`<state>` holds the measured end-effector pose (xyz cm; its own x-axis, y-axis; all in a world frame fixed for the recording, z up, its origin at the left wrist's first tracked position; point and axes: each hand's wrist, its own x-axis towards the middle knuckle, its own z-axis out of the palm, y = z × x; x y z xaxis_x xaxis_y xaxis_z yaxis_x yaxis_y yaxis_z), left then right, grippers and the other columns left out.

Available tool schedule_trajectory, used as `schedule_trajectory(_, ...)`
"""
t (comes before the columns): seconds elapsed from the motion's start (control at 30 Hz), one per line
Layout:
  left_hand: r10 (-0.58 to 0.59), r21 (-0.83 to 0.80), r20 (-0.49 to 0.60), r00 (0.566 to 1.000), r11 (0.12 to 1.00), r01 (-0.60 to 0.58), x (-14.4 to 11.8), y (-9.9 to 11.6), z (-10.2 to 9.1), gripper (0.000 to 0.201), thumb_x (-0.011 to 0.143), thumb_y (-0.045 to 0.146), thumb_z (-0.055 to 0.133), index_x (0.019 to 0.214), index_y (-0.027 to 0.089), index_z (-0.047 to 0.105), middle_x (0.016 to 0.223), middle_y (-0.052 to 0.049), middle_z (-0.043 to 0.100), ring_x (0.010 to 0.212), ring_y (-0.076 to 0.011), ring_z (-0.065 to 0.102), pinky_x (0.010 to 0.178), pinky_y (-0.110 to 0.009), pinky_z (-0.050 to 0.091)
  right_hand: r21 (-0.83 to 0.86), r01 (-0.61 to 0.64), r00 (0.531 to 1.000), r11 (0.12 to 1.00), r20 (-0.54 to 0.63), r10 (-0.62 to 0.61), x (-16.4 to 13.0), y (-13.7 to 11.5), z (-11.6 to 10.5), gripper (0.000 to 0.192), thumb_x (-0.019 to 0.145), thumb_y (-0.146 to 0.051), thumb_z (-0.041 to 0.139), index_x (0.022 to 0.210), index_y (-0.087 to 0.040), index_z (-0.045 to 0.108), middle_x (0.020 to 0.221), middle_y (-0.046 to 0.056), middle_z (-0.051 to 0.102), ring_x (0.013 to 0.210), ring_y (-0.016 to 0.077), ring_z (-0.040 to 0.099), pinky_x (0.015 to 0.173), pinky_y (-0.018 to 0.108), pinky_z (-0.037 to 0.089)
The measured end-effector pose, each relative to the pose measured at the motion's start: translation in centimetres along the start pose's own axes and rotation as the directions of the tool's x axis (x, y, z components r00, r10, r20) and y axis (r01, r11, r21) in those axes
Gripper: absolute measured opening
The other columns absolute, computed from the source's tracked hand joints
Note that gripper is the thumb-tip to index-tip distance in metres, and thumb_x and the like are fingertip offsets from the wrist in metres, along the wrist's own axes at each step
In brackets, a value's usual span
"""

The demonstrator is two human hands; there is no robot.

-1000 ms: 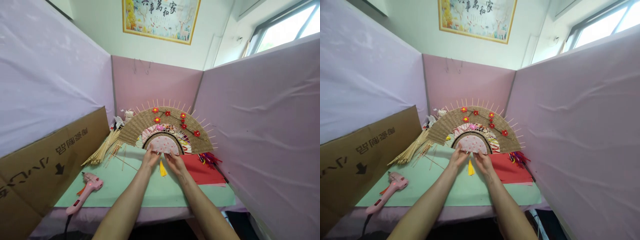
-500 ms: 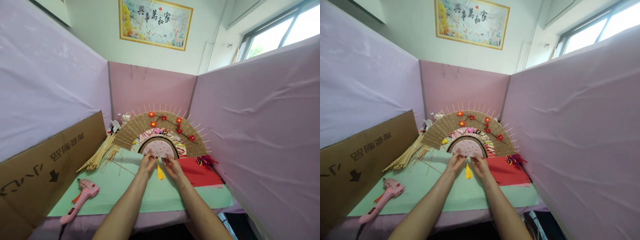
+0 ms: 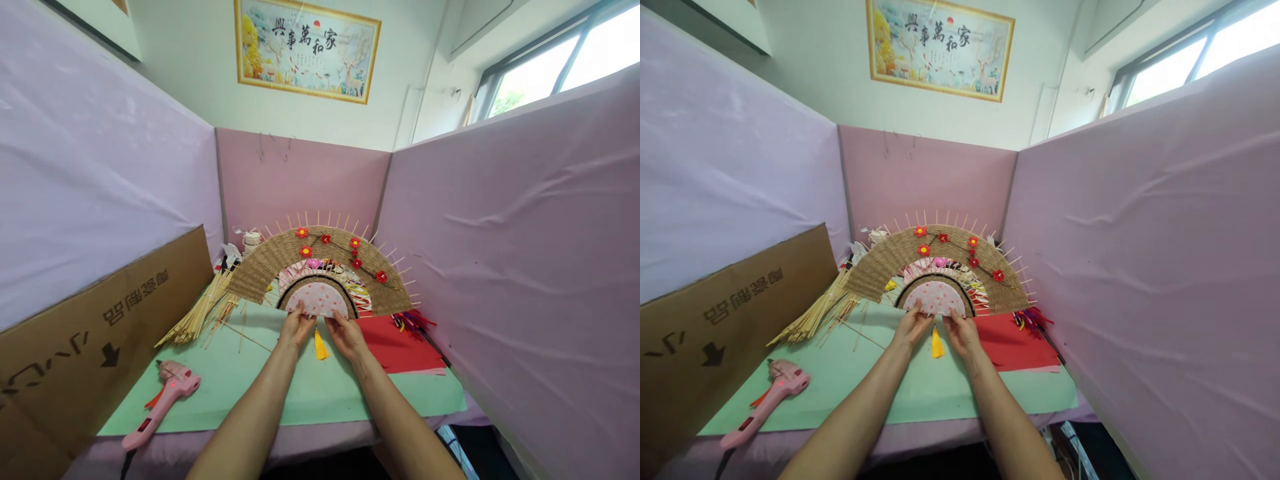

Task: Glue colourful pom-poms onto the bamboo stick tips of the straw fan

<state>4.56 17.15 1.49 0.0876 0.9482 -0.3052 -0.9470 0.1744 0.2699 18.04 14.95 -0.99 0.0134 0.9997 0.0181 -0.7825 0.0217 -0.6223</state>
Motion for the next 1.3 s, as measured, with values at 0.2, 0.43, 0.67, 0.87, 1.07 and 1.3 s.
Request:
schedule_trajectory(0.2, -0.001, 0.002, -0.002, 1.000, 1.000, 0.001, 0.2, 0.0, 0.0, 0.020, 0.090, 0.006, 0.054, 0.103, 0.016, 0.065, 0.086, -0.007, 0.073, 0.079, -0.0164, 0.071, 0.082, -0.032, 0.059, -0.033, 0.009, 1.000, 0.999, 0.009, -0.009, 0.1, 0.2, -0.2, 0.036, 0.060, -0.006, 0.083, 0.091, -0.020, 0.071, 0.089, -0.001, 0.078, 0.082, 0.0118, 0.072, 0.078, 0.021, 0.059)
schedule_trajectory(0.43, -0.002, 0.005, -0.002, 1.000, 1.000, 0.002, 0.2, -0.1, 0.0, 0.023, 0.091, 0.008, 0.054, 0.110, 0.015, 0.064, 0.086, -0.007, 0.074, 0.077, -0.0160, 0.071, 0.083, -0.031, 0.058, -0.043, -0.011, 1.000, 0.999, -0.030, 0.010, 0.1, 0.2, -0.3, 0.035, 0.059, -0.004, 0.081, 0.089, -0.019, 0.071, 0.086, -0.001, 0.077, 0.077, 0.0119, 0.072, 0.075, 0.020, 0.059)
schedule_trajectory(0.67, 0.014, 0.004, -0.004, 1.000, 1.000, -0.014, 0.1, 0.0, 0.0, 0.025, 0.091, 0.009, 0.055, 0.113, 0.017, 0.064, 0.089, -0.007, 0.074, 0.078, -0.0154, 0.071, 0.083, -0.031, 0.057, -0.049, 0.007, 1.000, 0.999, -0.008, -0.007, 0.1, 0.4, -0.3, 0.032, 0.059, -0.003, 0.080, 0.084, -0.019, 0.069, 0.086, -0.001, 0.078, 0.076, 0.0125, 0.072, 0.071, 0.021, 0.060)
schedule_trajectory(0.87, 0.017, 0.004, -0.007, 1.000, 1.000, -0.017, 0.2, 0.0, 0.0, 0.022, 0.091, 0.008, 0.053, 0.108, 0.016, 0.065, 0.085, -0.007, 0.073, 0.076, -0.0152, 0.071, 0.080, -0.029, 0.058, -0.063, -0.038, 0.999, 0.997, 0.013, 0.038, -0.5, 0.2, 0.1, 0.033, 0.058, -0.002, 0.080, 0.083, -0.021, 0.069, 0.085, -0.002, 0.078, 0.081, 0.0120, 0.073, 0.078, 0.019, 0.059)
schedule_trajectory(1.07, 0.014, 0.011, -0.034, 0.999, 1.000, -0.014, 0.2, 0.0, -0.1, 0.026, 0.091, 0.010, 0.055, 0.115, 0.016, 0.063, 0.097, -0.010, 0.073, 0.083, -0.0174, 0.071, 0.079, -0.031, 0.059, -0.100, -0.125, 0.990, 0.987, 0.056, 0.131, -1.1, 0.0, 0.3, 0.031, 0.062, -0.004, 0.081, 0.086, -0.020, 0.069, 0.088, 0.001, 0.078, 0.085, 0.0133, 0.074, 0.081, 0.022, 0.059)
schedule_trajectory(1.3, 0.016, 0.023, -0.028, 0.999, 1.000, -0.015, 0.4, 0.1, -0.3, 0.026, 0.092, 0.012, 0.055, 0.116, 0.018, 0.063, 0.098, -0.008, 0.075, 0.083, -0.0158, 0.071, 0.079, -0.029, 0.058, -0.169, -0.165, 0.986, 0.972, -0.034, 0.162, -1.8, 0.1, 0.1, 0.028, 0.060, -0.009, 0.085, 0.081, -0.018, 0.068, 0.079, 0.000, 0.076, 0.075, 0.0109, 0.072, 0.073, 0.019, 0.057)
